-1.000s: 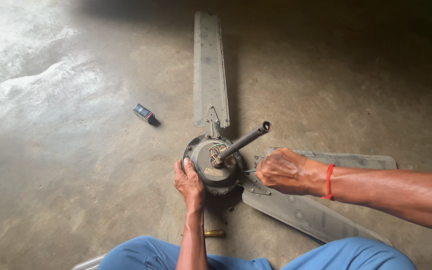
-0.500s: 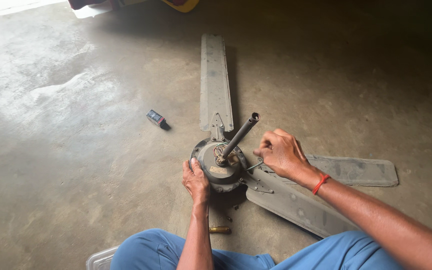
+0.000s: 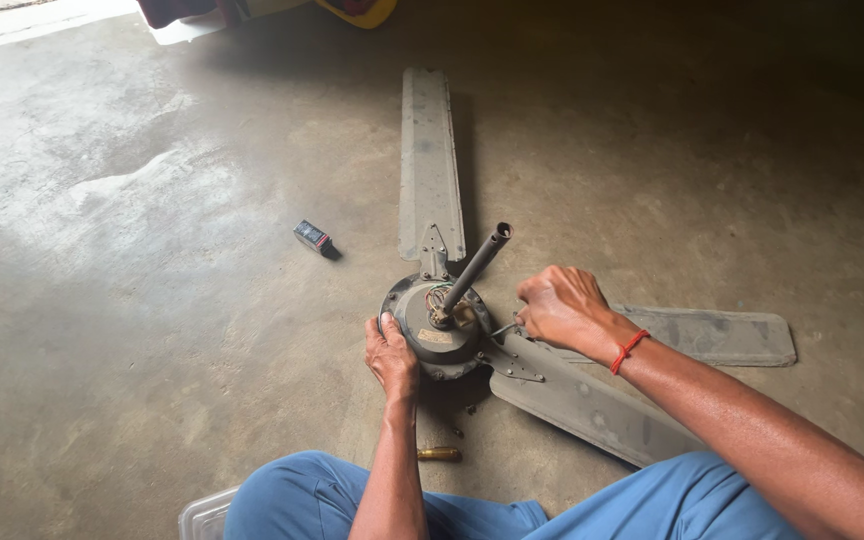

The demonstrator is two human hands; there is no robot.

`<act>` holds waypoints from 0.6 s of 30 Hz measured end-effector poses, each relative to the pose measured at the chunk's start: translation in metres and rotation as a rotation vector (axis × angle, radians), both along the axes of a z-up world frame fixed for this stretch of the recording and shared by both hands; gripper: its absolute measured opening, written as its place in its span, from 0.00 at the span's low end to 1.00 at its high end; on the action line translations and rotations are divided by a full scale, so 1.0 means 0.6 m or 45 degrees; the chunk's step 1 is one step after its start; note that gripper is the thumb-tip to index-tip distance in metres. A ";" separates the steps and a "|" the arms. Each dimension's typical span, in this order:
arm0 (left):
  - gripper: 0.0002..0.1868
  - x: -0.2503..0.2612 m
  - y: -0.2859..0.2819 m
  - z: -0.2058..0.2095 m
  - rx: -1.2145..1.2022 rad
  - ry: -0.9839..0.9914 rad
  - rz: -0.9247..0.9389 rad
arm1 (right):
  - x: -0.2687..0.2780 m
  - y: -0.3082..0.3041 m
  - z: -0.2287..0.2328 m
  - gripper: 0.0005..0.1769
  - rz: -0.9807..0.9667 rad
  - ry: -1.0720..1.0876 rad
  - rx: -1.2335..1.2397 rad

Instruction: The person sits on the floor and uses a screwdriver to remove screws from the central hub of a ceiling fan. They detach each blade one by one and set them aside, leaving the fan hub and mounting rod exposed.

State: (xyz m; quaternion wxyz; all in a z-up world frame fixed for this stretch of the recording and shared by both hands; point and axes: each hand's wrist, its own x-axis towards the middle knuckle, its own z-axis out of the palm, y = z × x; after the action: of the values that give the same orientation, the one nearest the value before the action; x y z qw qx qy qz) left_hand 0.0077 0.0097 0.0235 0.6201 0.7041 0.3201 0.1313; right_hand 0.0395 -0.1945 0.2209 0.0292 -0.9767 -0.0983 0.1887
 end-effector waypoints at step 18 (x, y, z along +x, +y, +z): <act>0.18 -0.001 0.007 -0.008 -0.004 -0.034 -0.021 | -0.028 0.037 -0.041 0.29 -0.114 -1.025 0.765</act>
State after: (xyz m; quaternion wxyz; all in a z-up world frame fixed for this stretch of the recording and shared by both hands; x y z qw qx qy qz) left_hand 0.0069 0.0138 0.0187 0.6266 0.7039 0.3061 0.1350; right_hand 0.0230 -0.1721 0.1965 0.2771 -0.9237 -0.1096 -0.2409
